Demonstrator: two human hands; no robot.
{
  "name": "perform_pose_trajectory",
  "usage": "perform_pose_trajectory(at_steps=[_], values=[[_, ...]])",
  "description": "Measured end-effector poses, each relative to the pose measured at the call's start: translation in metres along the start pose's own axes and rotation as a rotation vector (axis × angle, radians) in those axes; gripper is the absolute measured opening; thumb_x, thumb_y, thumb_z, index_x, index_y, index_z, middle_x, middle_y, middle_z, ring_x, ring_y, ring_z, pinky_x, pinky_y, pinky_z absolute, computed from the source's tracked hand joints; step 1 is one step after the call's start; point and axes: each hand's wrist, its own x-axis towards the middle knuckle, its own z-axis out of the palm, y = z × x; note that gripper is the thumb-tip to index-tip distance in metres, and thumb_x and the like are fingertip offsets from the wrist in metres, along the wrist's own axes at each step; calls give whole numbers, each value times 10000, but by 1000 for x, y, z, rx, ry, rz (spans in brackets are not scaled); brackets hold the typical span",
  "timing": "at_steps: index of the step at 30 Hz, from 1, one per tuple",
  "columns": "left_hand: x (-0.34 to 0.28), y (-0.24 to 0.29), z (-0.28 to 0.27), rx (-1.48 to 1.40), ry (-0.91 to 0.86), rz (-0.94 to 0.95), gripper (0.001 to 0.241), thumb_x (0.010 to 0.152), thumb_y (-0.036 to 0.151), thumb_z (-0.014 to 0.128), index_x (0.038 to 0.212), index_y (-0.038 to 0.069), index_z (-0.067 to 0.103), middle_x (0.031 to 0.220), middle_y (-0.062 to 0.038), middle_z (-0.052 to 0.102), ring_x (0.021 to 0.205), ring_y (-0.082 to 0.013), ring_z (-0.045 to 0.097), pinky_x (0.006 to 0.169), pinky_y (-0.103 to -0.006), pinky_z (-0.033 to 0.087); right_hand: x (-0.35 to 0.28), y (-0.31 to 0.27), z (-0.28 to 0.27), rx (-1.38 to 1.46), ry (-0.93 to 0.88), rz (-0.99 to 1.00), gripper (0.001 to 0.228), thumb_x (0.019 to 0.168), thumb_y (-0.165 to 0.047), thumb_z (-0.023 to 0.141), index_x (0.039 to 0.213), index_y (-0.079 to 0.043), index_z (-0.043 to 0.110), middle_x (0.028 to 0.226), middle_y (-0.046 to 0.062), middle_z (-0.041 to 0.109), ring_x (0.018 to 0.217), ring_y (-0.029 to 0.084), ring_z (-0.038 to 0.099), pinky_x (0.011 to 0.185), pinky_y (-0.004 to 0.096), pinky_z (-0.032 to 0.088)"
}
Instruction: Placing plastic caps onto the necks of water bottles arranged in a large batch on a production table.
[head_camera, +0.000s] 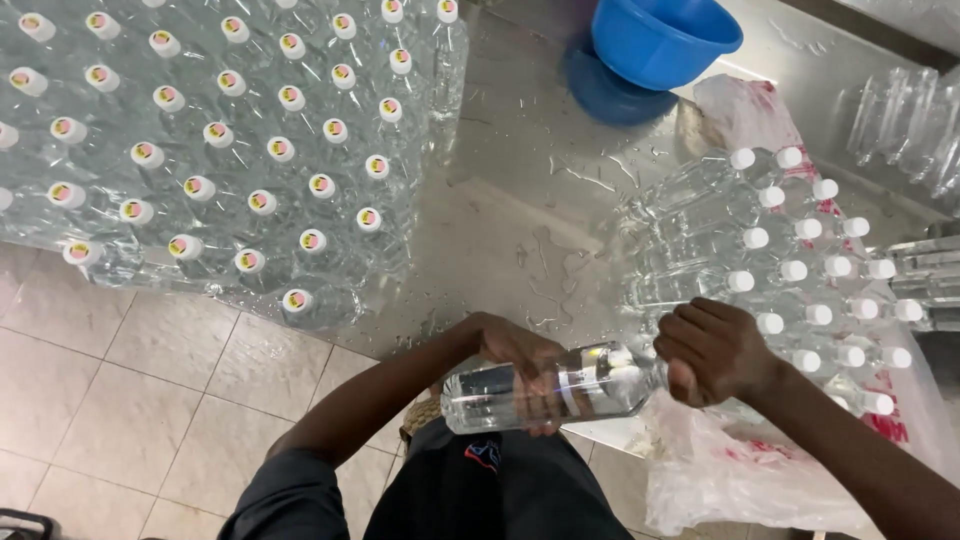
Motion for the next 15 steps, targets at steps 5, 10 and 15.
perform_pose_trajectory(at_steps=[5, 10, 15], values=[[1, 41, 26, 450, 640, -201, 738, 969, 364, 837, 1483, -50, 506, 1050, -199, 799, 886, -252, 799, 666, -337, 652, -54, 5, 82, 674, -33, 1061, 691, 1166, -299, 375, 491, -157, 399, 364, -53, 272, 343, 97, 297, 369, 280, 260], [36, -47, -29, 1917, 1144, -744, 1020, 794, 419, 936, 1565, 38, 390, 1170, -292, 647, 1034, -440, 712, 881, -621, 546, -117, 20, 175, 1255, -838, 1948, 516, 1022, -616, 408, 743, -194, 309, 657, -89, 179, 465, 127, 280, 507, 361, 176], [-1, 3, -25, 1480, 1433, -532, 1020, 884, 525, 847, 1627, 34, 349, 1302, -305, 626, 1177, -463, 694, 959, -598, 571, 33, 66, 102, 1006, -428, 1614, 553, 1078, -472, 555, 1344, 12, 572, 738, 194, 621, 581, 300, 702, 489, 383, 565]])
